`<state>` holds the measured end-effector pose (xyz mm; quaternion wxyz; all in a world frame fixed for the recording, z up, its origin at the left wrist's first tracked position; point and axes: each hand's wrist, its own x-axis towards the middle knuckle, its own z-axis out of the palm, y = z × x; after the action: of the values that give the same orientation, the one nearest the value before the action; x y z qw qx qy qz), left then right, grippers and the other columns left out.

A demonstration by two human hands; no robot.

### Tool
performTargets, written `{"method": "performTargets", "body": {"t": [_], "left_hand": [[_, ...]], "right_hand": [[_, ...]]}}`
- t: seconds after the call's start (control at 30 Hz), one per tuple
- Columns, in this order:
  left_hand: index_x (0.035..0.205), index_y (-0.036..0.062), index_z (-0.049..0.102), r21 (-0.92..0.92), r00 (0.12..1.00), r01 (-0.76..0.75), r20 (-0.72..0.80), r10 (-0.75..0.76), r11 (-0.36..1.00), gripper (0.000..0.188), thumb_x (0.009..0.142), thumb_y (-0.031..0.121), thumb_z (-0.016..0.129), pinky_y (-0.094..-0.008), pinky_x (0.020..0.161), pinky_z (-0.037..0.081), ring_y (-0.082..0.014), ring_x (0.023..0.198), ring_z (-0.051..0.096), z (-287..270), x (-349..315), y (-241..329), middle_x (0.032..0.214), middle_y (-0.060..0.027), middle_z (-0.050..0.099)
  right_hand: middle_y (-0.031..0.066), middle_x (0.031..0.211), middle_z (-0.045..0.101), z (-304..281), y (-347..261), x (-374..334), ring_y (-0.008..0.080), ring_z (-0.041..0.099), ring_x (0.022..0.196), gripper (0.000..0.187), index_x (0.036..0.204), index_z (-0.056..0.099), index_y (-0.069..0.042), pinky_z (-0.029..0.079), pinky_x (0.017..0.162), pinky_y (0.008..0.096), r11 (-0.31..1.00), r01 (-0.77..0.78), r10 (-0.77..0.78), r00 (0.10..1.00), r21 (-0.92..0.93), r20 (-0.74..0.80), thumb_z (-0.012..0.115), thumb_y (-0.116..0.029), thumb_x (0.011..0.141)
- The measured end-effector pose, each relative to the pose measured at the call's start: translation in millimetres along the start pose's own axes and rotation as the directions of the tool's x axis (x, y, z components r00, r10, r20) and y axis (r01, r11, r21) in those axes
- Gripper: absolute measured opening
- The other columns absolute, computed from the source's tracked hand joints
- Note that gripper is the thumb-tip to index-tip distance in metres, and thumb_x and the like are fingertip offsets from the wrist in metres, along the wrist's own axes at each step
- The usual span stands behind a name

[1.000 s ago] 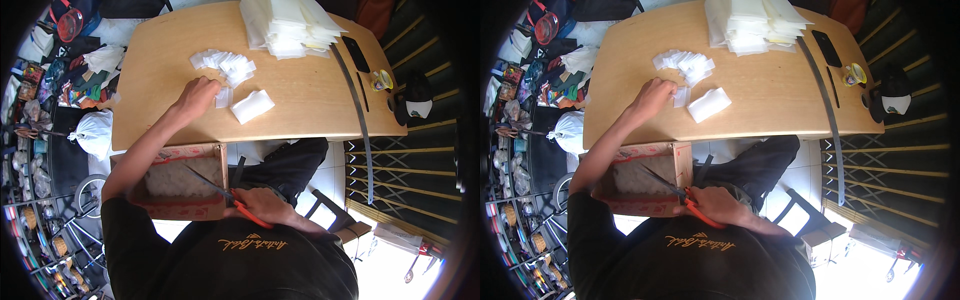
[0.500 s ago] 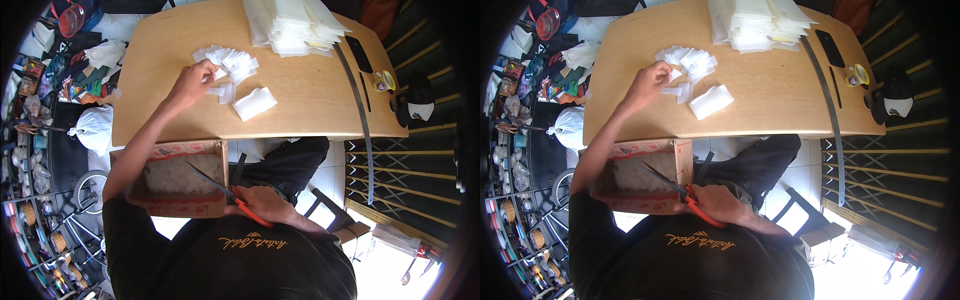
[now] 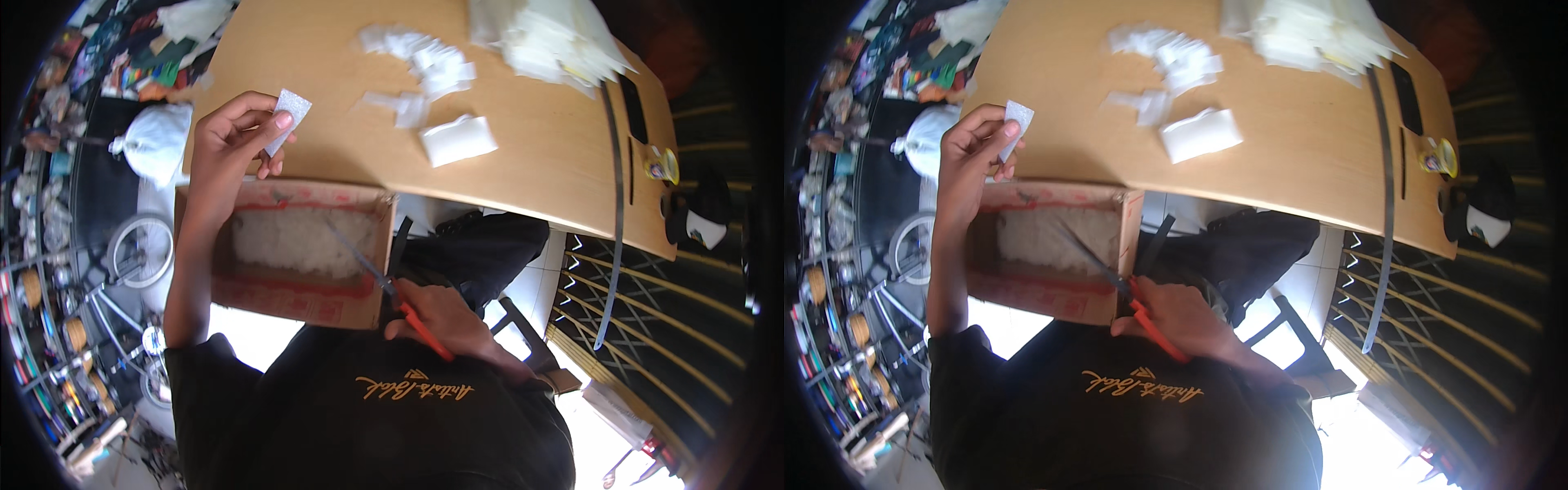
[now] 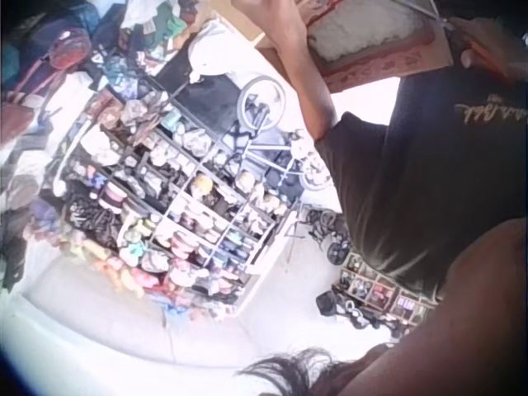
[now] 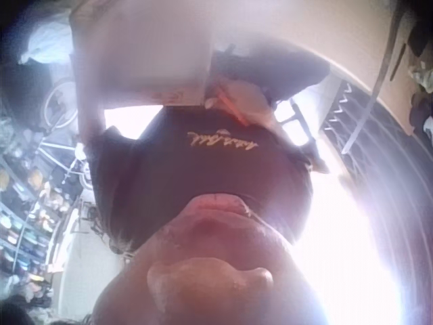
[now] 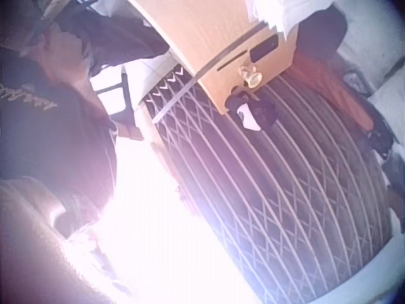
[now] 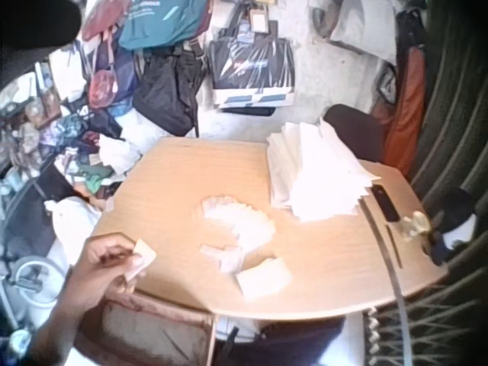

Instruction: The person cuts small rectangular pieces of white foam using a pair of shears and places them into a cardboard box.

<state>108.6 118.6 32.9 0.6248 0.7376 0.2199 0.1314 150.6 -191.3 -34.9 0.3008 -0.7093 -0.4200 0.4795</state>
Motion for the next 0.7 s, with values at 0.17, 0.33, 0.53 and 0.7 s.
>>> {"method": "performTargets", "body": {"t": [0.17, 0.33, 0.53, 0.7], "left_hand": [[0.099, -0.0014, 0.067, -0.107, 0.981, 0.154, -0.098, -0.165, 0.982, 0.017, 0.089, 0.012, 0.07, -0.0189, 0.042, 0.036, -0.0056, 0.049, 0.054, 19.4, -70.4, -10.8, 0.073, -0.0066, 0.067], [0.097, -0.0034, 0.068, -0.32, 0.95, 0.273, -0.059, -0.306, 0.907, 0.017, 0.088, 0.011, 0.071, -0.0195, 0.044, 0.035, -0.0048, 0.049, 0.053, 42.1, -109.7, -45.9, 0.07, -0.004, 0.064], [0.096, -0.0034, 0.068, -0.415, 0.927, 0.312, -0.063, -0.369, 0.855, 0.017, 0.089, 0.011, 0.07, -0.0188, 0.045, 0.036, -0.0035, 0.051, 0.053, 52.0, -125.4, -47.1, 0.068, -0.0037, 0.065], [0.095, -0.0028, 0.068, -0.403, 0.903, 0.36, -0.078, -0.423, 0.842, 0.015, 0.09, 0.011, 0.07, -0.0177, 0.044, 0.037, -0.0032, 0.05, 0.053, 51.3, -137.4, -47.2, 0.07, -0.0046, 0.067]], "right_hand": [[0.0157, 0.081, 0.063, 5.8, 7.4, 1.8, 0.0401, 0.064, 0.081, 0.073, 0.103, 0.052, -0.002, 0.048, 0.069, 0.0462, 0.991, 0.052, -0.053, 0.999, 0.12, 0.004, 0.067, -0.067, 0.073], [0.0145, 0.079, 0.063, -4.1, -4.8, 7.5, 0.04, 0.064, 0.079, 0.073, 0.1, 0.051, -0.003, 0.048, 0.067, 0.0454, 0.999, -0.028, 0.026, 0.994, 0.022, 0.102, 0.074, -0.065, 0.069], [0.0125, 0.07, 0.061, -16.9, -17.0, 6.4, 0.0401, 0.062, 0.07, 0.073, 0.095, 0.053, -0.004, 0.047, 0.061, 0.0446, 0.976, -0.039, 0.051, 0.997, -0.216, 0.051, 0.073, -0.067, 0.066], [0.0136, 0.06, 0.055, -30.1, -31.0, 13.8, 0.0421, 0.058, 0.066, 0.076, 0.094, 0.056, -0.003, 0.044, 0.059, 0.0443, 0.946, -0.03, 0.056, 0.996, -0.322, 0.072, 0.068, -0.073, 0.066]]}}
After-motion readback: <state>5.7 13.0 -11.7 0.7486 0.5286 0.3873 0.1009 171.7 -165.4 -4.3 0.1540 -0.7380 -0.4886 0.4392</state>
